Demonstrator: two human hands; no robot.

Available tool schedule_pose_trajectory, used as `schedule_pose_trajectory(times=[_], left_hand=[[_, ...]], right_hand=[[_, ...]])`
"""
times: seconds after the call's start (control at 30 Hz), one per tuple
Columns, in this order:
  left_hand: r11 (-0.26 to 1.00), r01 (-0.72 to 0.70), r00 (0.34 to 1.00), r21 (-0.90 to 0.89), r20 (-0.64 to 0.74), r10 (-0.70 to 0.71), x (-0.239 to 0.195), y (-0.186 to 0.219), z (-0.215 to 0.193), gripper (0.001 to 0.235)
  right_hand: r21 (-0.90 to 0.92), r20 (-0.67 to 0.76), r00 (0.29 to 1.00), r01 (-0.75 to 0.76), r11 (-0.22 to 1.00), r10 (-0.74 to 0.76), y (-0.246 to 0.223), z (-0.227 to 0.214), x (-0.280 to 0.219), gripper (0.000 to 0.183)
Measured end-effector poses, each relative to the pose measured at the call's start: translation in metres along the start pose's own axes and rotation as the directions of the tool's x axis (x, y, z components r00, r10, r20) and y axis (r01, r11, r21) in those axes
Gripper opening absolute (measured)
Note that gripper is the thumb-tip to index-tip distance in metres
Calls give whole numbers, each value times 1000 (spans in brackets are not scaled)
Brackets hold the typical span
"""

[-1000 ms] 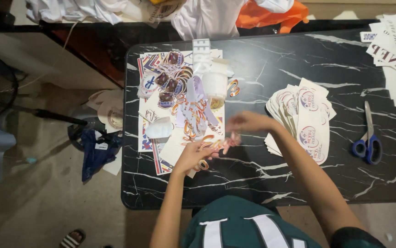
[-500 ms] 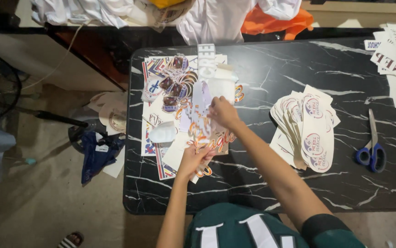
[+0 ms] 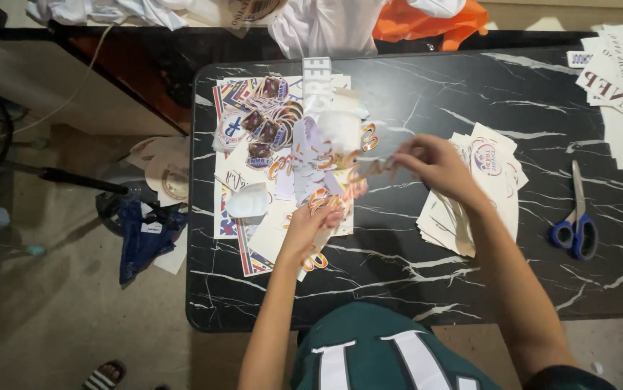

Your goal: The person sorts through a pile of various stickers on a table, picking up and separating them into different groups. They handle the stickers by hand, moving them from one pile to another and occasionally placing them on the table surface.

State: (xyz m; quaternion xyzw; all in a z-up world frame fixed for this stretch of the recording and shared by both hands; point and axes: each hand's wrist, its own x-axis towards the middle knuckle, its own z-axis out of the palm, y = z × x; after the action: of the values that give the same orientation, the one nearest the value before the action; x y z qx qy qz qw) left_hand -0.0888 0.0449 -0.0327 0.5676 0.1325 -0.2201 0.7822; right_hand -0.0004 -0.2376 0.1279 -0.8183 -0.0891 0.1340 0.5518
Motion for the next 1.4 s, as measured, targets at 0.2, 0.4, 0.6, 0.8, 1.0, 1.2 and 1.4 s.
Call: schedule_pose_trajectory(times=[0.2, 0.4, 0.6, 0.8, 1.0, 1.2, 1.4], left_hand=[[954, -25, 994, -300, 94, 55, -13, 31, 31, 38], [936, 5, 937, -352, 328, 118, -43, 77, 58, 50], [922, 95, 877, -376, 470, 101, -59, 84, 48, 53], [896, 42, 798, -441, 554, 236, -73, 87, 42, 67], [945, 67, 870, -321, 483, 102, -72, 62, 39, 57], [905, 162, 908, -393, 418, 19, -74, 16, 8, 50], [903, 125, 967, -411, 254, -19, -82, 3, -16, 50]], right_hand=[[234, -89, 996, 52, 971, -31, -22, -25, -45, 15], [319, 5, 999, -51, 946, 52, -24, 3, -50, 14], [50, -101, 995, 20, 999, -15, 13, 23, -49, 17], [182, -31, 998, -49, 982, 55, 4, 32, -50, 23], [295, 112, 991, -99, 950, 69, 31, 50, -51, 24], [307, 156, 981, -157, 939, 113, 59, 68, -21, 37], [-457, -55, 987, 111, 882, -153, 86, 119, 82, 41]])
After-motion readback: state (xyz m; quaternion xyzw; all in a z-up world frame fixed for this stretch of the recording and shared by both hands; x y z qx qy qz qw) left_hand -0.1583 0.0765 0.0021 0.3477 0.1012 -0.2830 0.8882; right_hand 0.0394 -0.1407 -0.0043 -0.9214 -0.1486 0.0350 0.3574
